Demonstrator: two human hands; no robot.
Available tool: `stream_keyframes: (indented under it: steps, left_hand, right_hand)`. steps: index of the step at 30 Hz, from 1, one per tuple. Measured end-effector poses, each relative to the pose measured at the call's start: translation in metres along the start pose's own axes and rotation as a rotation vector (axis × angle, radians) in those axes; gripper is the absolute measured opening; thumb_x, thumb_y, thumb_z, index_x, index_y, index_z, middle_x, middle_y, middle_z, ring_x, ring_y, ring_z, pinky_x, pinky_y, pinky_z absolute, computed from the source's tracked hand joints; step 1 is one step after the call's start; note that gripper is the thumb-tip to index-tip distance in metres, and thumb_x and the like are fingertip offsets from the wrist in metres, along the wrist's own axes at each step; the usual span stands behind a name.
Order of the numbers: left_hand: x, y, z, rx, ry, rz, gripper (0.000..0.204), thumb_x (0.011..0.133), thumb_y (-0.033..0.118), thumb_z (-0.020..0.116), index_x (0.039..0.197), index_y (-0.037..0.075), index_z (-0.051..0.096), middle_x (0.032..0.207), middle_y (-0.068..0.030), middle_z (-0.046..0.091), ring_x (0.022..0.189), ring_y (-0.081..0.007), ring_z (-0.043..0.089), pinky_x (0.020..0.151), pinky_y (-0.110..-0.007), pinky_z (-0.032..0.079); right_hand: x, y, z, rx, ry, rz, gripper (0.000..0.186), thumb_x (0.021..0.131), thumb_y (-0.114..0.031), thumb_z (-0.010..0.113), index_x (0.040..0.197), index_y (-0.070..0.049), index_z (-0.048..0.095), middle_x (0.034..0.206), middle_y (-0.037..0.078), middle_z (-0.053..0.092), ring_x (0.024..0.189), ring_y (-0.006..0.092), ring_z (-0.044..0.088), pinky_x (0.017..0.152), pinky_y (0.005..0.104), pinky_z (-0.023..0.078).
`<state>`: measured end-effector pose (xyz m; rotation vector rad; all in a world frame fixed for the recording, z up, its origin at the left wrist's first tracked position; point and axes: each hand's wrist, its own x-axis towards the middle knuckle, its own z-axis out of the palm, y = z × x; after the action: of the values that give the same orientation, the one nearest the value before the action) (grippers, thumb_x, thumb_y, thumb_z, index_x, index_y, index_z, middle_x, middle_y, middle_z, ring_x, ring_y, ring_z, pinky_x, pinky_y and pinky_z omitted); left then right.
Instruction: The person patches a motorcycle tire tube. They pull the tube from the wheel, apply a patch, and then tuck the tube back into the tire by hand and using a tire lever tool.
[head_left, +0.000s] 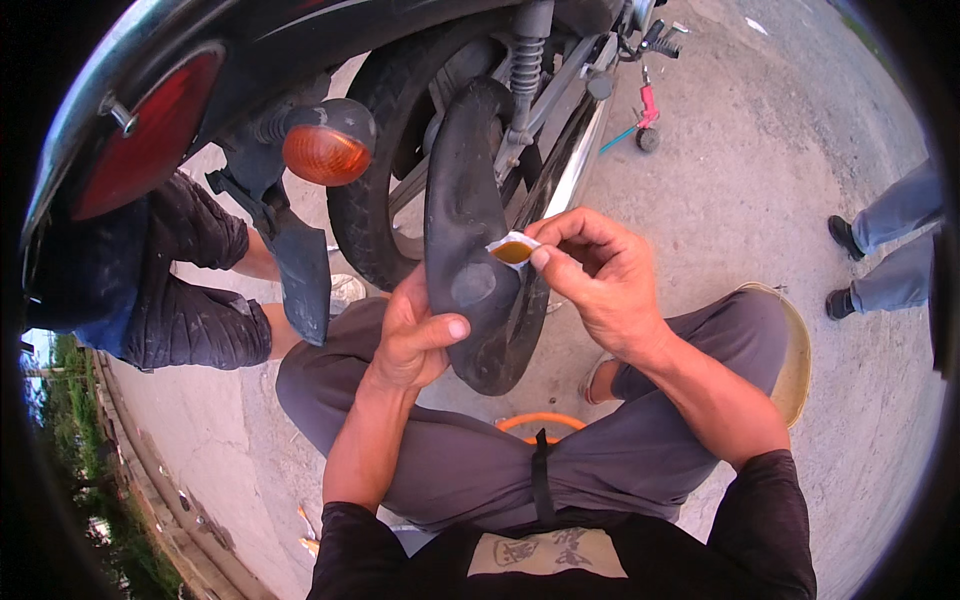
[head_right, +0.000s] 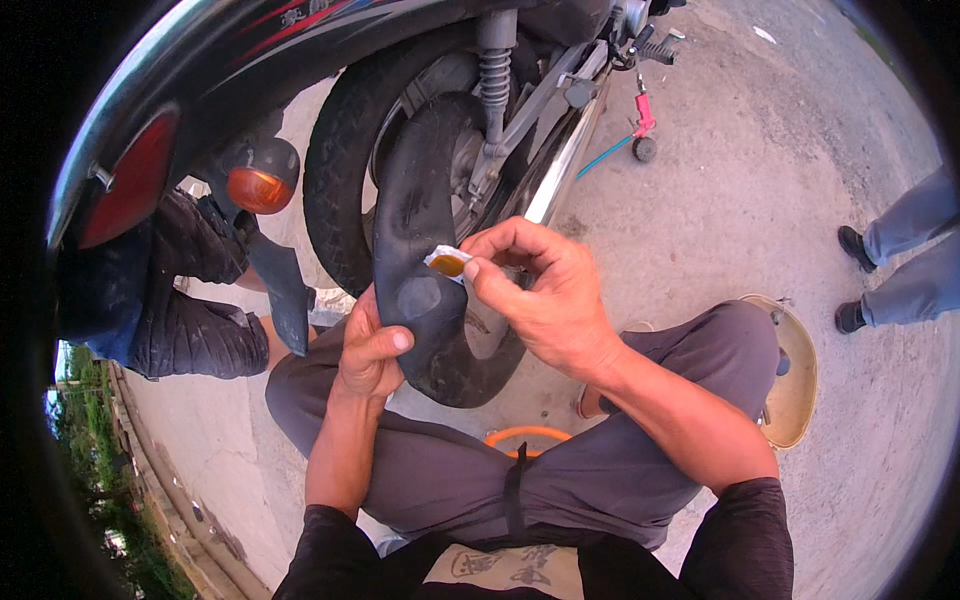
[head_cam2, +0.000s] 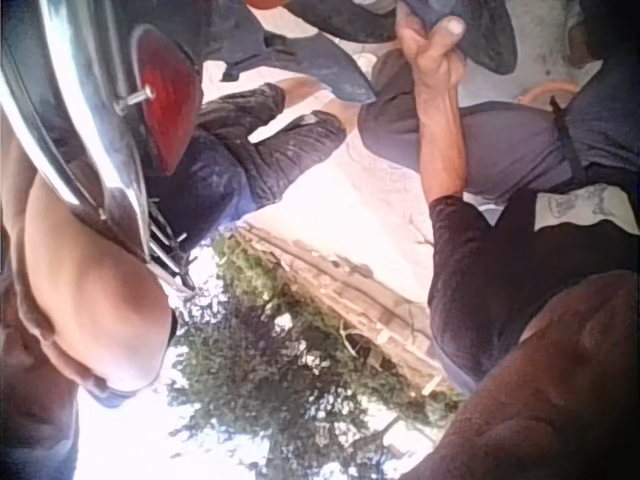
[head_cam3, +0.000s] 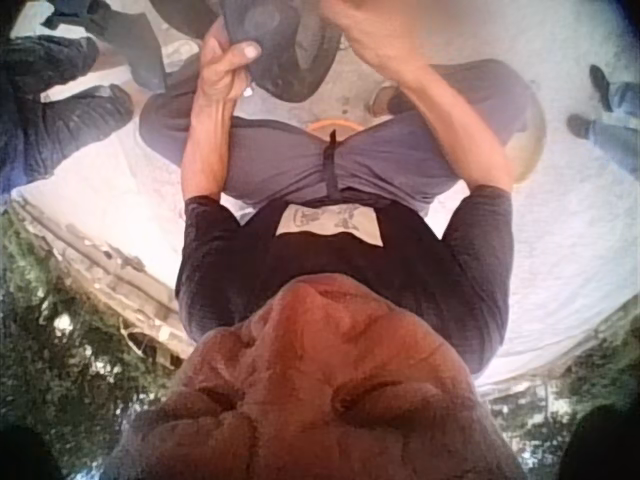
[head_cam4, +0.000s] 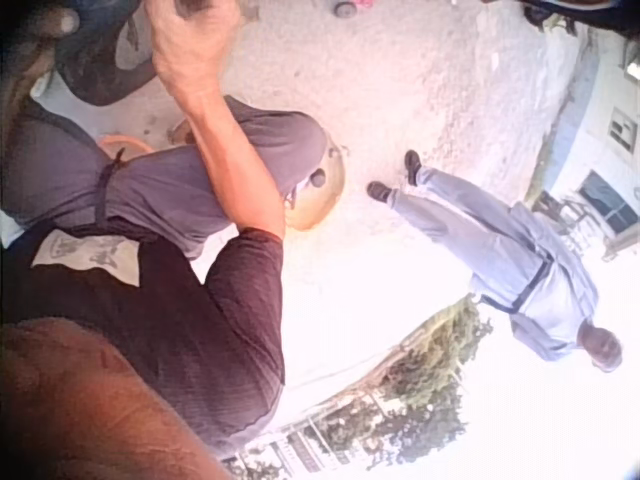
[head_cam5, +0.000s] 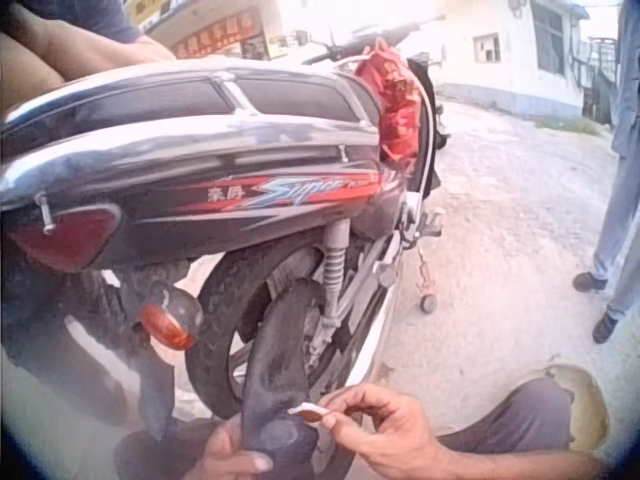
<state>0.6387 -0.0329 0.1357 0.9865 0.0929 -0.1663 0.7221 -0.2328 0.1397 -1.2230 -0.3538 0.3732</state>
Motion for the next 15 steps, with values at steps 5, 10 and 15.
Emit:
stream_keyframes:
  steps: [5, 10, 15]
  left_hand:
    - [0.0022, -0.0003, 0.0038, 0.002, -0.029, 0.027, 0.079, 0.074, 0.008, 0.072, 0.143, -0.007, 0.036, 0.133, -0.0164, 0.054, 0.125, -0.0236, 0.054, 0.109, -0.036, 0.04]
    - [0.003, 0.0006, 0.008, 0.017, -0.048, 0.047, 0.08, 0.075, 0.007, 0.072, 0.144, -0.007, 0.034, 0.136, -0.0172, 0.052, 0.127, -0.0243, 0.052, 0.111, -0.037, 0.038]
    - [0.0024, 0.0001, 0.0084, 0.004, -0.037, 0.042, 0.08, 0.075, 0.004, 0.071, 0.145, -0.006, 0.033, 0.137, -0.0167, 0.051, 0.129, -0.0248, 0.05, 0.112, -0.037, 0.036]
  right_hand:
    - [-0.0007, 0.0064, 0.0017, -0.068, 0.022, -0.057, 0.01, 0.09, -0.008, 0.067, 0.095, 0.0, 0.067, 0.093, 0.002, 0.069, 0.085, 0.007, 0.061, 0.077, 0.0242, 0.049]
    - [-0.0009, 0.0059, 0.0028, -0.084, 0.04, -0.05, 0.01, 0.09, -0.008, 0.067, 0.094, 0.0, 0.067, 0.094, 0.003, 0.069, 0.085, 0.0078, 0.061, 0.079, 0.0251, 0.049]
    - [-0.0009, 0.0079, 0.0055, -0.153, 0.076, -0.144, 0.008, 0.088, -0.007, 0.068, 0.092, 0.0, 0.066, 0.094, 0.005, 0.07, 0.086, 0.0095, 0.062, 0.082, 0.0261, 0.049]
